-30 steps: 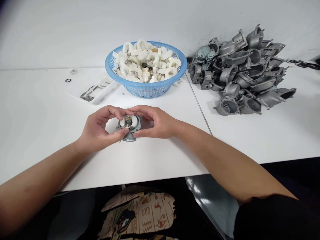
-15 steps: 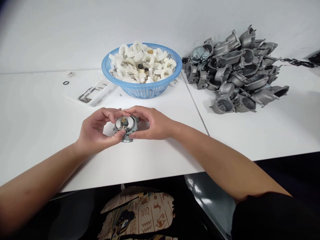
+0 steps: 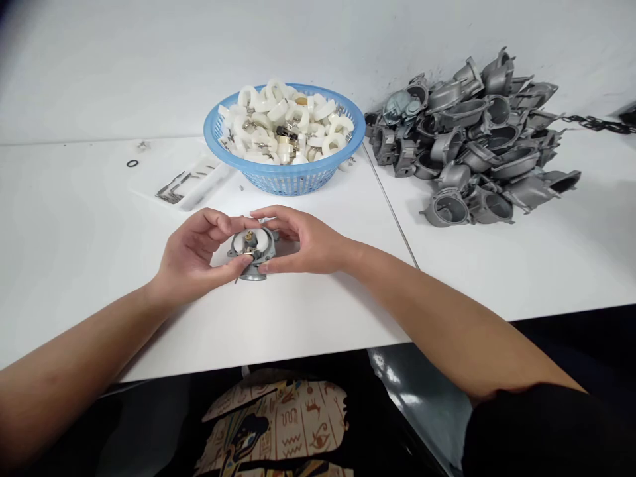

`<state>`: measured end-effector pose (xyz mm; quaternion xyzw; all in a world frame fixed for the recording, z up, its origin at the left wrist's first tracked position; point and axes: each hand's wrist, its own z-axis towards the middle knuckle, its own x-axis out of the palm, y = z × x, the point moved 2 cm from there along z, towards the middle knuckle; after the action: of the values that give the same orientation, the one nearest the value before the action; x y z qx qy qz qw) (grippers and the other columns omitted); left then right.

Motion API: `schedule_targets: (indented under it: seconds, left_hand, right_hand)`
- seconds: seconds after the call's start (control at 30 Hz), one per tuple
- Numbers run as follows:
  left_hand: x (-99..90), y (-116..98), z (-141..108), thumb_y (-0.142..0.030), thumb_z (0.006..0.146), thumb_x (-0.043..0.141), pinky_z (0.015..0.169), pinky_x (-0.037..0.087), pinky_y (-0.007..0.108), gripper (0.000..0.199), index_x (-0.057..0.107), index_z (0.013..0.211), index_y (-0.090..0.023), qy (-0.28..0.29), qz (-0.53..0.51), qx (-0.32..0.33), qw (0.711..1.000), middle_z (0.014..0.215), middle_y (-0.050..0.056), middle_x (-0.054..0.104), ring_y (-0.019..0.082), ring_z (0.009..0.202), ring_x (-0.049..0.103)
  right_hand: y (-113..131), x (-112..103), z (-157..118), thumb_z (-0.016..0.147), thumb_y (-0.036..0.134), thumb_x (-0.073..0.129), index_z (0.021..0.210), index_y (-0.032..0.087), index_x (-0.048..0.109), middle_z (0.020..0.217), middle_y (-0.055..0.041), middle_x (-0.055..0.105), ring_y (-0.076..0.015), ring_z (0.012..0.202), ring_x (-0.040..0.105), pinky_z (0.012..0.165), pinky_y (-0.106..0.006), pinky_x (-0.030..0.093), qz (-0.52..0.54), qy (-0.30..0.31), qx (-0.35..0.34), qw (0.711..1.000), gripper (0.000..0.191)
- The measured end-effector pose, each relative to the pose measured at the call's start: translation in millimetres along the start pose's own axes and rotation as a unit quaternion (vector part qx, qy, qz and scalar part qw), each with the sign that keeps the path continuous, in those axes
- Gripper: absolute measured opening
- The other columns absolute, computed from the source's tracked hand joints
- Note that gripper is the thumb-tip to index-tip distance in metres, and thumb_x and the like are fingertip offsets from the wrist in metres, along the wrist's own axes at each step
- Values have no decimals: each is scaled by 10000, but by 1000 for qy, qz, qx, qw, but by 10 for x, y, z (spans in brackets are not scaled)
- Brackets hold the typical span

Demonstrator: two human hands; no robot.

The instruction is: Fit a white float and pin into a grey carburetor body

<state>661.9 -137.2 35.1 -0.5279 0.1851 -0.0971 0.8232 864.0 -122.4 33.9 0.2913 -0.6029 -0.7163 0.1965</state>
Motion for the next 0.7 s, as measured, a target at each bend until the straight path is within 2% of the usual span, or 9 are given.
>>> schedule_targets:
  seconds: [0.2,0.37,0.43,0.57,0.63,0.7]
  left_hand:
    - [-20,20,17,-127,750,761,848,592,407,360,473,945,-220,10,-25,-27,999,1122,103,712,279,1154,650]
    - [-48,39,34,-138,756,770,866,583,422,408,438,975,-229,-4,-31,-36,999,1110,98,732,254,1078,684]
    - [-63,55,45,-143,761,767,877,576,428,404,433,972,-228,-14,-33,-38,999,1110,101,732,245,1051,692]
    - [-110,96,88,-160,733,782,887,573,427,422,433,959,-231,-51,-22,-43,998,1115,97,725,239,1042,693]
    - [-138,112,117,-165,709,794,922,565,425,436,438,952,-236,-76,-7,-41,996,1097,87,722,244,1093,678]
    - [-165,123,145,-176,692,804,957,553,423,438,444,936,-237,-98,8,-39,994,1065,75,715,247,1129,666]
  right_hand:
    - [-19,-9,5,718,315,842,1390,193,448,1222,-106,650,-245,1119,650,994,-445,529,-24,-17,-17,999,788]
    - [-34,-41,1,699,409,852,1329,241,533,1292,-91,618,-266,1179,608,1015,-470,503,-120,-88,-48,988,726]
    - [-8,-43,-8,689,446,853,1310,246,549,1318,-85,608,-278,1182,593,1011,-482,492,-186,-122,-57,973,720]
    - [143,-14,-58,752,439,799,1306,235,539,1324,-89,594,-296,1200,554,1031,-488,446,-315,-211,-60,924,645]
    - [253,20,-93,798,409,757,1241,218,570,1225,-89,629,-276,1120,583,975,-447,470,-351,-240,-71,903,517]
    - [344,74,-122,834,405,721,1102,205,619,1017,-67,665,-233,938,616,859,-391,496,-374,-238,-102,890,349]
